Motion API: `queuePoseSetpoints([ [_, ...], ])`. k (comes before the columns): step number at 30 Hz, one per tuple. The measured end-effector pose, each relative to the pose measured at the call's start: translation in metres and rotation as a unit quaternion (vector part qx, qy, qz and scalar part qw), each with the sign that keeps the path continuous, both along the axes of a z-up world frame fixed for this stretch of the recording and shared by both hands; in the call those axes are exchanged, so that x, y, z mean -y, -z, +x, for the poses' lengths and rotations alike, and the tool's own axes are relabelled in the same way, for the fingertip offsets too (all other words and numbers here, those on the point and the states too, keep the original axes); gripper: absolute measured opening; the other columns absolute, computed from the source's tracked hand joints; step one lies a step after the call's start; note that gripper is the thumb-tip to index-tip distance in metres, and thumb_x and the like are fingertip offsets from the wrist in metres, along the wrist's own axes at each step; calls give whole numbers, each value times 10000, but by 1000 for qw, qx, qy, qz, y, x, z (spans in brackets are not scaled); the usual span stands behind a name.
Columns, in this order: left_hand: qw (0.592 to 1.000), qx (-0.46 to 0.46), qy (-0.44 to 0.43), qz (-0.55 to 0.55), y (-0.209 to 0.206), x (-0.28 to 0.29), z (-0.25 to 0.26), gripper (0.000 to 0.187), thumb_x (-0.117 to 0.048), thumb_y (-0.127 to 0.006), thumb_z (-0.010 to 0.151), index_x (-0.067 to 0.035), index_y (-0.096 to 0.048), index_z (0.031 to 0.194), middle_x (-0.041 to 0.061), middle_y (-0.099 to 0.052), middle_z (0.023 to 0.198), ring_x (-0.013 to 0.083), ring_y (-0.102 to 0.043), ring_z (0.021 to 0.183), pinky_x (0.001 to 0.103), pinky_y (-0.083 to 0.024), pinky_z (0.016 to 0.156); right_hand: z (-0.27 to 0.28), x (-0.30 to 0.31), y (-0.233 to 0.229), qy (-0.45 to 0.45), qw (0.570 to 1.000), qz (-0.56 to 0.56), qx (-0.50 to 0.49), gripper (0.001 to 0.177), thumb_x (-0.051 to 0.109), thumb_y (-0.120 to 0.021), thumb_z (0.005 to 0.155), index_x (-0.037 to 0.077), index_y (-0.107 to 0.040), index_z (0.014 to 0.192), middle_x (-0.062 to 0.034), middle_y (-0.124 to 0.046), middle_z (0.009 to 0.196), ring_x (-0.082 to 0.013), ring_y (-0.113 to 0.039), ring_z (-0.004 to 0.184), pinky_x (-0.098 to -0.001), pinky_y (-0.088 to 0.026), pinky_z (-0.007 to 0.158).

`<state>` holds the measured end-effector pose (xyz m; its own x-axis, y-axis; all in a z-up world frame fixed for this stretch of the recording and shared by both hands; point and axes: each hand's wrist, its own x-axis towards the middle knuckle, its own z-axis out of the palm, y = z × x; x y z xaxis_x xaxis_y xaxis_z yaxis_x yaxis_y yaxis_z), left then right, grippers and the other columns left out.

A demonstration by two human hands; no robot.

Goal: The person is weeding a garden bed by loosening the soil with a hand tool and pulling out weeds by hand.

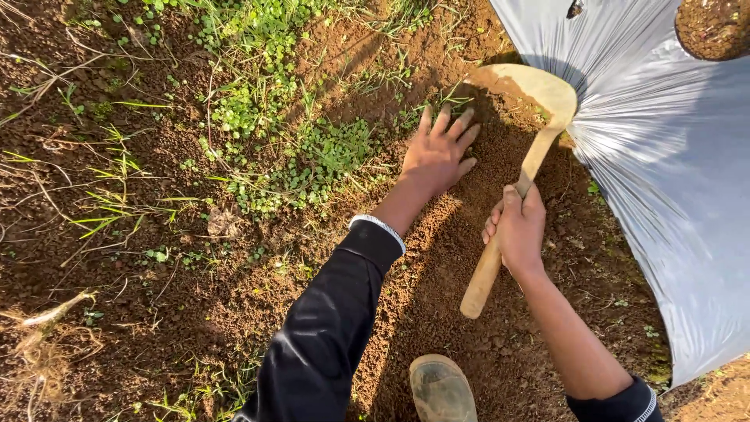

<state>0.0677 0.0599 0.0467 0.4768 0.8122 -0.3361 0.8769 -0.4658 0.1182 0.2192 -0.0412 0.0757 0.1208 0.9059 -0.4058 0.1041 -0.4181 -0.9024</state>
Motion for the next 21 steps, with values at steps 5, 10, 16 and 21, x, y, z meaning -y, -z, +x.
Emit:
queuePoseSetpoints([
  [5,992,-62,-93,52,28,-29,-11,590,-530,-272,1069,-215,-403,1550,42,-403,1614,268,-339,1489,580,-77,1242,2,-2,-7,4,999,30,34,201,59,-298,1109,-60,-455,1148,-48,-413,581,-155,-485,435,-298,-472,370],
  [10,982,86,-98,135,63,-39,-38,177,-53,-618,968,-75,-698,1125,102,-704,1048,246,-722,1014,407,-581,934,-1,-4,0,22,998,51,36,196,47,-301,1108,-42,-474,1129,-45,-443,594,-140,-515,467,-284,-477,387],
  [16,985,87,-117,97,78,-39,-42,193,-31,-603,963,-72,-685,1133,124,-673,1101,259,-701,1076,424,-578,977,1,-8,10,-21,998,-38,38,377,52,-313,1063,-177,-332,1361,-28,-440,599,-137,-487,450,-319,-466,330],
  [21,990,79,-111,48,66,-34,-45,248,15,-582,964,-39,-681,1185,161,-679,1151,302,-685,1136,443,-570,1003,6,-11,1,-2,999,11,51,296,54,-305,1087,-137,-408,1287,-37,-454,617,-145,-517,471,-309,-495,357],
])
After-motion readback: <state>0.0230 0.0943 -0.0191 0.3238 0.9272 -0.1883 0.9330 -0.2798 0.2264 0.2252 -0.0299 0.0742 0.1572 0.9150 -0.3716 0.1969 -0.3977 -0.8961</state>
